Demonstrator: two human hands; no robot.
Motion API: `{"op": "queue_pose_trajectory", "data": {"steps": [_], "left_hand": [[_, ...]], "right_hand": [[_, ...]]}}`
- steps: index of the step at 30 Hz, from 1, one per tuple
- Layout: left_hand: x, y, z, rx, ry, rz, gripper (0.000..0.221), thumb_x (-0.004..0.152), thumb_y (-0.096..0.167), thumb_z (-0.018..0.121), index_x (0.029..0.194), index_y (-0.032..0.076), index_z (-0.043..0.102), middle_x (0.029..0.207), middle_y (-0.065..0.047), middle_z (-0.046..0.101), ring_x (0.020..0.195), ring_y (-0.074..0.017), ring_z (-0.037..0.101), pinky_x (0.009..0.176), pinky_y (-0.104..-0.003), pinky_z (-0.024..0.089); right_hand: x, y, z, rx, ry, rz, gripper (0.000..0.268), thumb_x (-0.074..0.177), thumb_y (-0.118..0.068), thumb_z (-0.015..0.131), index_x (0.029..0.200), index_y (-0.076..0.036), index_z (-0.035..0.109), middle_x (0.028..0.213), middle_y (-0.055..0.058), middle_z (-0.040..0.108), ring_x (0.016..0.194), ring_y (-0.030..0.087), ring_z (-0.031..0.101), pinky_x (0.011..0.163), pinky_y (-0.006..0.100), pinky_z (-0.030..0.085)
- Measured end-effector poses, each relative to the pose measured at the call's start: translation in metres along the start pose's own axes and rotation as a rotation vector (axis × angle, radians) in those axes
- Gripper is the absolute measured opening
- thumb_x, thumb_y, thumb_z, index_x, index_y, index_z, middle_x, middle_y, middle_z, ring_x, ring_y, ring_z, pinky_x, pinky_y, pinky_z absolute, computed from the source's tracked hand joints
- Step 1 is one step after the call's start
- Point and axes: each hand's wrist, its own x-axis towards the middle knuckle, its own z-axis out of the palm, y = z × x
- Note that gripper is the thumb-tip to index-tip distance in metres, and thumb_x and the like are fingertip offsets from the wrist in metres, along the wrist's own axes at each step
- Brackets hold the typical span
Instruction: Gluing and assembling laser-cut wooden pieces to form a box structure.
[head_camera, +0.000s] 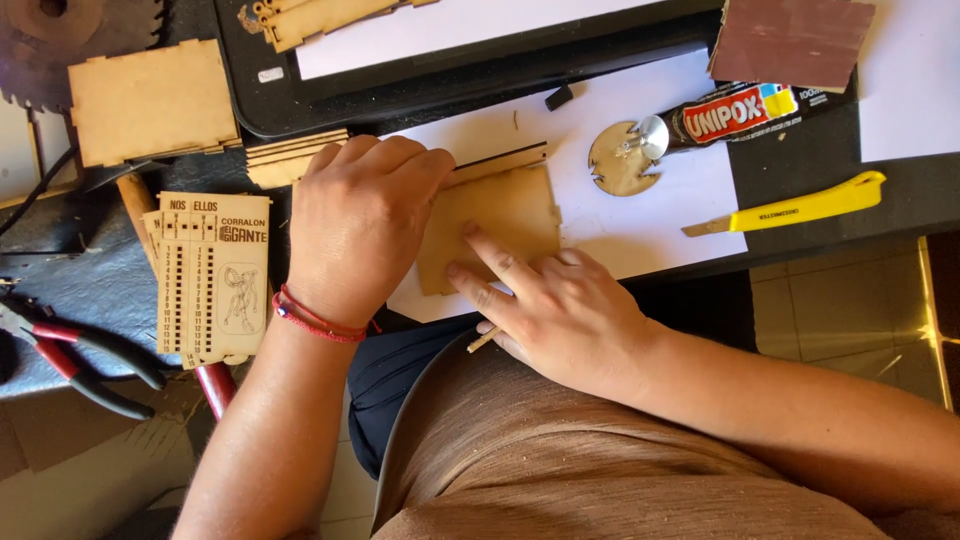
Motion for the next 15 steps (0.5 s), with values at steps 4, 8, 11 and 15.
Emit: {"op": "queue_pose_trajectory", "data": {"steps": [4, 8, 11, 15], "left_hand": [[0.0002, -0.0013, -0.0003, -0.020, -0.008, 0.000, 0.017, 0.087, 0.000, 0.066, 0.086, 0.016, 0.065, 0.075, 0.003, 0.059, 0.065, -0.0232, 0.052, 0.059, -0.035, 0.043], [0.0004, -0.0019, -0.0008, -0.006, -0.032, 0.012, 0.017, 0.096, 0.006, 0.066, 0.084, 0.016, 0.059, 0.073, 0.003, 0.054, 0.063, -0.0231, 0.048, 0.058, -0.035, 0.043], [0.0008, -0.0044, 0.0011, -0.040, -0.038, 0.028, 0.014, 0.096, 0.004, 0.066, 0.089, 0.015, 0.062, 0.076, 0.003, 0.057, 0.065, -0.0234, 0.049, 0.060, -0.035, 0.044], [0.0028, -0.0065, 0.0004, -0.078, -0.082, 0.045, 0.014, 0.096, 0.004, 0.068, 0.088, 0.012, 0.060, 0.073, -0.001, 0.053, 0.064, -0.0254, 0.047, 0.056, -0.038, 0.043]], "right_hand": [[0.0005, -0.0001, 0.0002, -0.016, 0.030, -0.004, 0.046, 0.086, -0.033, 0.074, 0.129, -0.020, 0.061, 0.147, 0.014, 0.049, 0.056, 0.022, 0.061, 0.061, 0.038, 0.053], [-0.0001, -0.0004, 0.0001, -0.036, 0.042, -0.004, 0.046, 0.087, -0.033, 0.073, 0.130, -0.021, 0.061, 0.147, 0.013, 0.049, 0.056, 0.023, 0.060, 0.062, 0.038, 0.053], [0.0003, -0.0006, -0.0001, -0.032, 0.046, -0.005, 0.045, 0.087, -0.031, 0.073, 0.129, -0.019, 0.061, 0.148, 0.012, 0.048, 0.055, 0.021, 0.059, 0.059, 0.038, 0.052], [0.0002, -0.0011, 0.0013, -0.060, 0.078, 0.010, 0.045, 0.085, -0.031, 0.072, 0.128, -0.022, 0.062, 0.147, 0.010, 0.051, 0.055, 0.021, 0.059, 0.061, 0.036, 0.051]]}}
